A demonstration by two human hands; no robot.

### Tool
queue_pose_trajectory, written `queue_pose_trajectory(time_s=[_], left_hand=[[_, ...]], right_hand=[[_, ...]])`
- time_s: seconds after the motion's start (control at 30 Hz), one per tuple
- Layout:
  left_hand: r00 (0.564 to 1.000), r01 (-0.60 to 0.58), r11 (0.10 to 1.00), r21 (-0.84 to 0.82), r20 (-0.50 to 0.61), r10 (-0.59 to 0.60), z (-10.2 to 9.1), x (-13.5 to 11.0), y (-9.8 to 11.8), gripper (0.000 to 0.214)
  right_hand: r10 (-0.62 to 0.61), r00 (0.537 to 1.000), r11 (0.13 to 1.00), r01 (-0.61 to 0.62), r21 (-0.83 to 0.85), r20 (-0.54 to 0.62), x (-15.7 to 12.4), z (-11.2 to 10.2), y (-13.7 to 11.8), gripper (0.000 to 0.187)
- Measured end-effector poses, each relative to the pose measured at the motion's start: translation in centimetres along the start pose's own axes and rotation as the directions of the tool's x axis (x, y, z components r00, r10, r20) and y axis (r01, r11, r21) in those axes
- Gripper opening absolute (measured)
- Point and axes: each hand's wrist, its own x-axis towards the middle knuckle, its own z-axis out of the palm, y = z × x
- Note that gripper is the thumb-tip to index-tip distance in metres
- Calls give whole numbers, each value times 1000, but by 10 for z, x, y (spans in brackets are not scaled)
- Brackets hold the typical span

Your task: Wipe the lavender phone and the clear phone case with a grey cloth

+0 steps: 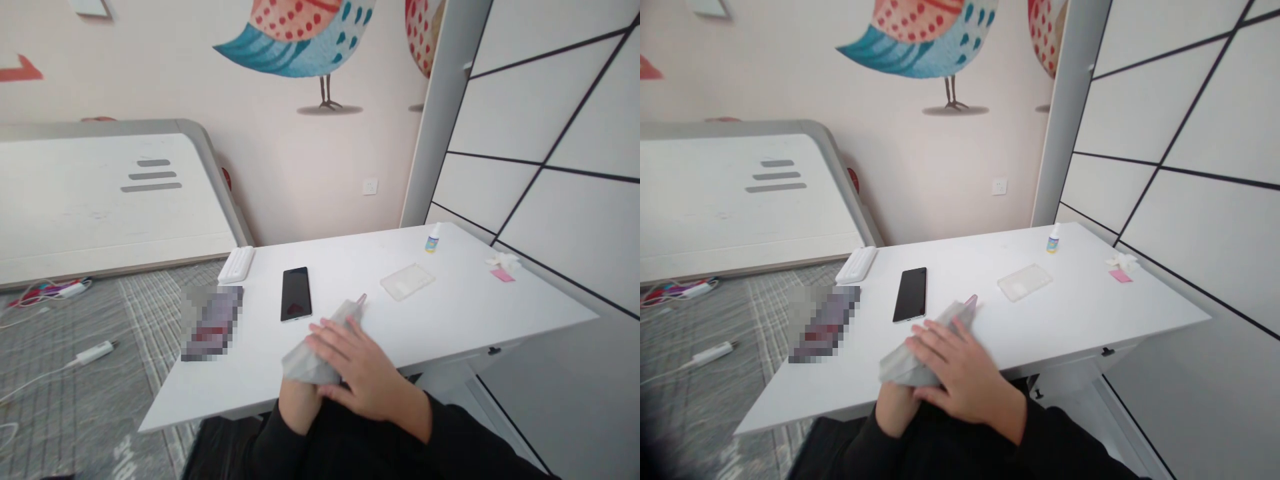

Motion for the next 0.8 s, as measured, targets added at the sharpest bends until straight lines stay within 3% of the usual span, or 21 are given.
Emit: queue_pose_trajectory(time_s=[0.07,0.13,0.2,0.27,0.37,0.47,0.57,0.7,0.8], left_hand=[[998,-5,1000,5,60,4,0,1,3,18],[990,-35,997,76,136,25,0,1,6,26],[987,-62,993,99,153,46,0,0,7,30],[991,-83,991,102,117,71,-2,-3,5,31],[985,-168,972,164,56,161,-3,-8,-1,35],[933,-360,885,293,106,345,-3,-11,-4,47],[860,-509,756,412,219,460,-1,-9,0,55],[824,-565,679,469,272,497,-1,-7,7,54],[787,-614,644,456,289,546,-6,-6,10,51]], right_hand=[[158,976,987,-158,10,-150,0,1,13,63],[307,902,951,-280,128,-304,0,6,25,57],[427,810,890,-297,347,-402,3,14,29,53],[576,702,752,-252,610,-419,8,21,24,54],[757,591,419,-111,901,-279,18,26,9,63],[823,560,59,83,995,-96,26,26,-4,67],[804,589,-230,181,956,82,27,29,-16,56],[721,659,-405,146,903,217,23,26,-19,44],[704,668,-419,113,901,243,19,7,-3,48]])
